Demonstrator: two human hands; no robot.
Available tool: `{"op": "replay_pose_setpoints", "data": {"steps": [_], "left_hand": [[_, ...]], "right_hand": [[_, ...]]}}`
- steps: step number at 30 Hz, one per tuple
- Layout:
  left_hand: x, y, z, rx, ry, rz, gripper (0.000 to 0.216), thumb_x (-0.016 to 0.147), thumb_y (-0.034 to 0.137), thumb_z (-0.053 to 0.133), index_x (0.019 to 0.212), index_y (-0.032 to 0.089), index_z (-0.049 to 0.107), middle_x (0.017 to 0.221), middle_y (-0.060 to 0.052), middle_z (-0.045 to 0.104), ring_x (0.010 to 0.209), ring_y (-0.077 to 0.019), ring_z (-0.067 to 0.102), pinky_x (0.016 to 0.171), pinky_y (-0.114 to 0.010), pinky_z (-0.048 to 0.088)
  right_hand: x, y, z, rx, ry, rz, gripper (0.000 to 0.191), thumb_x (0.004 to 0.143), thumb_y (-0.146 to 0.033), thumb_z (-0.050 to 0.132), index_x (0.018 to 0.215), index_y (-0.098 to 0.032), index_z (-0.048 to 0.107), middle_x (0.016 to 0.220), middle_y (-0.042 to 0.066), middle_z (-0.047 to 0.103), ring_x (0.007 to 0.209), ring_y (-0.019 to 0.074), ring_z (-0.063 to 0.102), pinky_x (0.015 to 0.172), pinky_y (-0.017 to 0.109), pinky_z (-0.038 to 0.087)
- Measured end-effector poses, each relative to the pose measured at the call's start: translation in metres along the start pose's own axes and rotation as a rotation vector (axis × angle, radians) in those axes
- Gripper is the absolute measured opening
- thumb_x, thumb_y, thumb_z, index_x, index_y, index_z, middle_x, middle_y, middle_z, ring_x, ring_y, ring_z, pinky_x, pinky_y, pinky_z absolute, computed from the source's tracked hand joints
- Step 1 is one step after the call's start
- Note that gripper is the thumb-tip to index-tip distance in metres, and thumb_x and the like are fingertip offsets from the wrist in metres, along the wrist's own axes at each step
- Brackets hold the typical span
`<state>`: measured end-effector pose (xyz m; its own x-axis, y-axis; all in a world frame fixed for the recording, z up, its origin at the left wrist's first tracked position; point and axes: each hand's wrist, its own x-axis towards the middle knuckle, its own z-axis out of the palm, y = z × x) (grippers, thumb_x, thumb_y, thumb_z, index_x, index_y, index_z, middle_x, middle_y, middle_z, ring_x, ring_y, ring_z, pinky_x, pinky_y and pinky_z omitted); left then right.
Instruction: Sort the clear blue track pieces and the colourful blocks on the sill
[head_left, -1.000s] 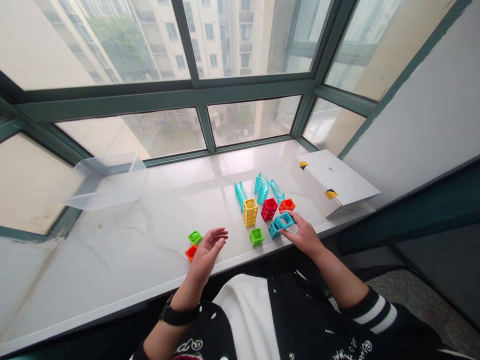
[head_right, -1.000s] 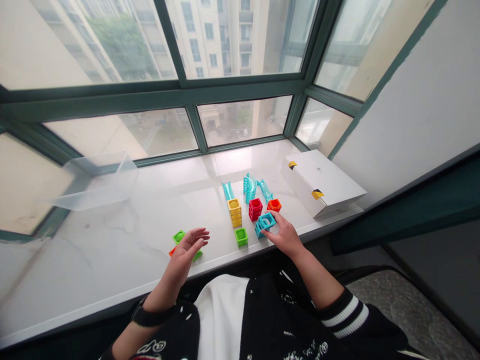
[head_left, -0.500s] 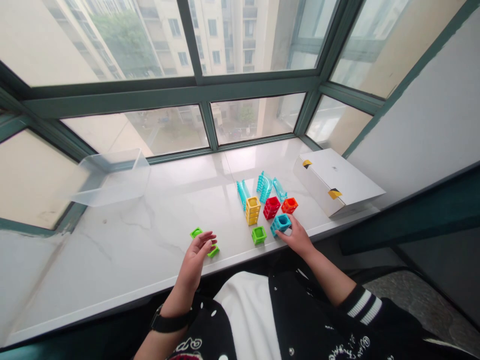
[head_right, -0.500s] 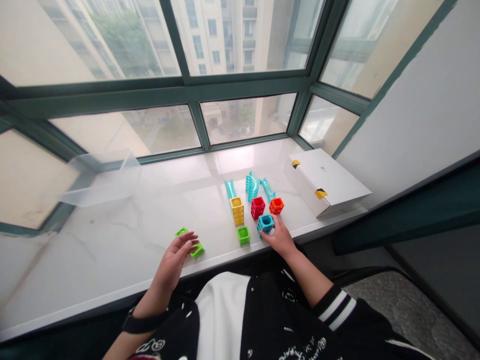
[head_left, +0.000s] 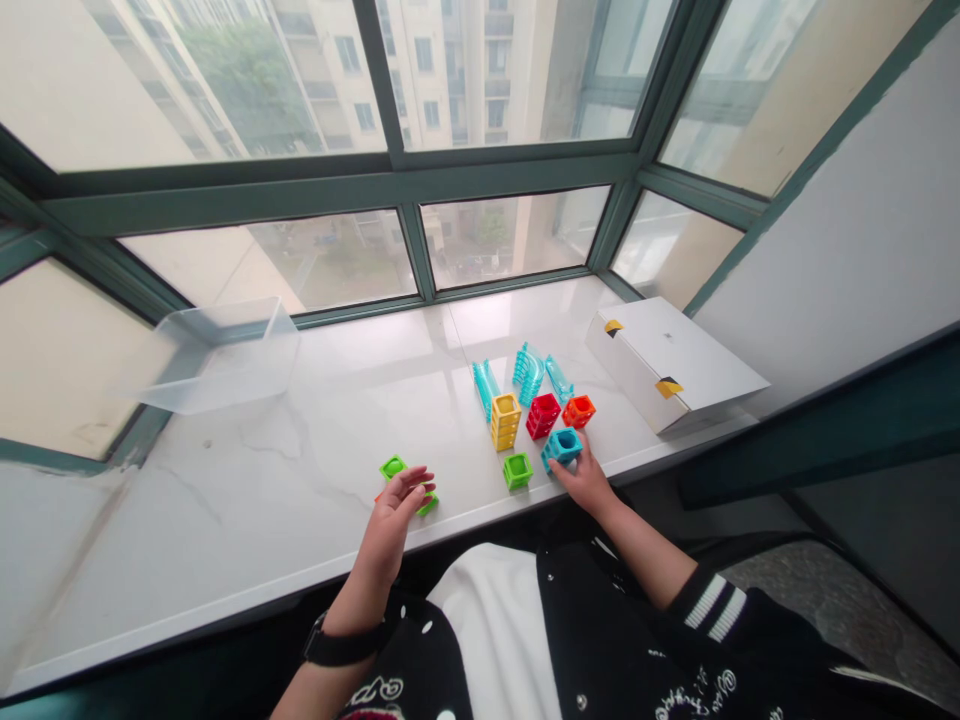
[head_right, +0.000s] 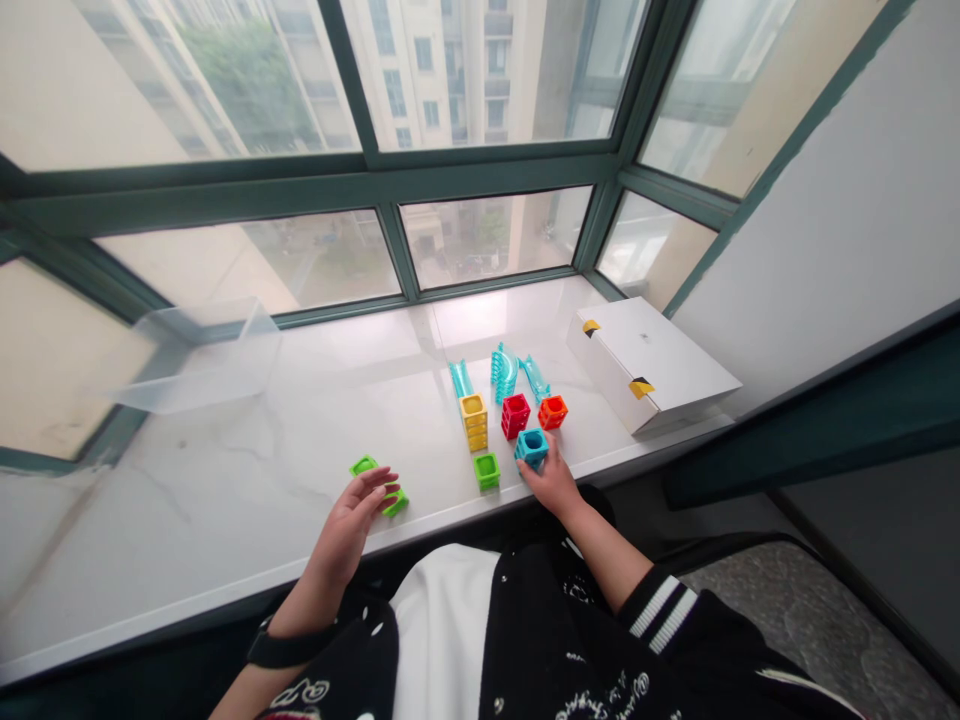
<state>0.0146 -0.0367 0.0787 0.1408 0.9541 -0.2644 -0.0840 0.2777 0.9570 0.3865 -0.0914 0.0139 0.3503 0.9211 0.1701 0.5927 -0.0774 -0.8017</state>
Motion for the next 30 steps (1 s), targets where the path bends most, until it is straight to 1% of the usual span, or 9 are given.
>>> {"op": "replay_pose_setpoints", "data": {"steps": [4,10,14,18,26,30], "left_hand": [[0.000,-0.002,0.000,-0.005,-0.007,-0.007,0.053,0.080,0.053,0.083,0.121,0.021,0.070,0.125,-0.013,0.073,0.113,-0.0284,0.071,0.104,-0.049,0.056],[0.001,-0.005,0.001,-0.001,-0.003,-0.007,0.053,0.080,0.052,0.083,0.121,0.020,0.071,0.124,-0.013,0.073,0.113,-0.0297,0.071,0.103,-0.050,0.057],[0.003,-0.008,-0.002,0.001,0.008,-0.016,0.056,0.078,0.055,0.083,0.120,0.020,0.071,0.124,-0.014,0.073,0.113,-0.0300,0.071,0.102,-0.050,0.058],[0.004,-0.010,-0.007,-0.001,0.026,-0.024,0.058,0.077,0.056,0.084,0.120,0.020,0.072,0.125,-0.014,0.073,0.111,-0.0292,0.072,0.103,-0.050,0.057],[0.004,-0.013,-0.014,-0.034,0.029,-0.039,0.057,0.077,0.054,0.085,0.120,0.020,0.072,0.124,-0.013,0.073,0.112,-0.0291,0.071,0.104,-0.050,0.057],[0.004,-0.013,-0.015,-0.040,0.038,-0.042,0.058,0.078,0.056,0.084,0.121,0.018,0.072,0.123,-0.014,0.073,0.110,-0.0285,0.071,0.104,-0.050,0.057]], "right_hand": [[-0.001,0.002,0.001,0.000,-0.012,0.004,0.068,0.089,-0.053,0.067,0.145,-0.023,0.042,0.130,0.015,0.068,0.117,0.0349,0.070,0.100,0.056,0.058],[0.001,0.002,-0.001,0.006,-0.039,0.026,0.068,0.089,-0.053,0.067,0.143,-0.021,0.043,0.130,0.017,0.068,0.114,0.0354,0.071,0.099,0.054,0.058],[0.001,0.000,-0.002,0.031,-0.039,0.043,0.069,0.088,-0.054,0.067,0.143,-0.022,0.043,0.130,0.016,0.067,0.116,0.0364,0.069,0.101,0.055,0.056],[0.001,0.000,-0.003,0.049,-0.077,0.046,0.068,0.089,-0.055,0.066,0.143,-0.021,0.043,0.130,0.017,0.067,0.117,0.0367,0.068,0.104,0.053,0.054],[0.004,0.012,-0.001,0.066,-0.088,0.018,0.071,0.089,-0.059,0.069,0.146,-0.025,0.044,0.138,0.016,0.063,0.125,0.0366,0.065,0.110,0.059,0.051],[0.001,0.016,-0.005,0.111,-0.076,-0.018,0.083,0.087,-0.060,0.074,0.154,-0.026,0.039,0.152,0.017,0.053,0.138,0.0365,0.057,0.117,0.059,0.045]]}}
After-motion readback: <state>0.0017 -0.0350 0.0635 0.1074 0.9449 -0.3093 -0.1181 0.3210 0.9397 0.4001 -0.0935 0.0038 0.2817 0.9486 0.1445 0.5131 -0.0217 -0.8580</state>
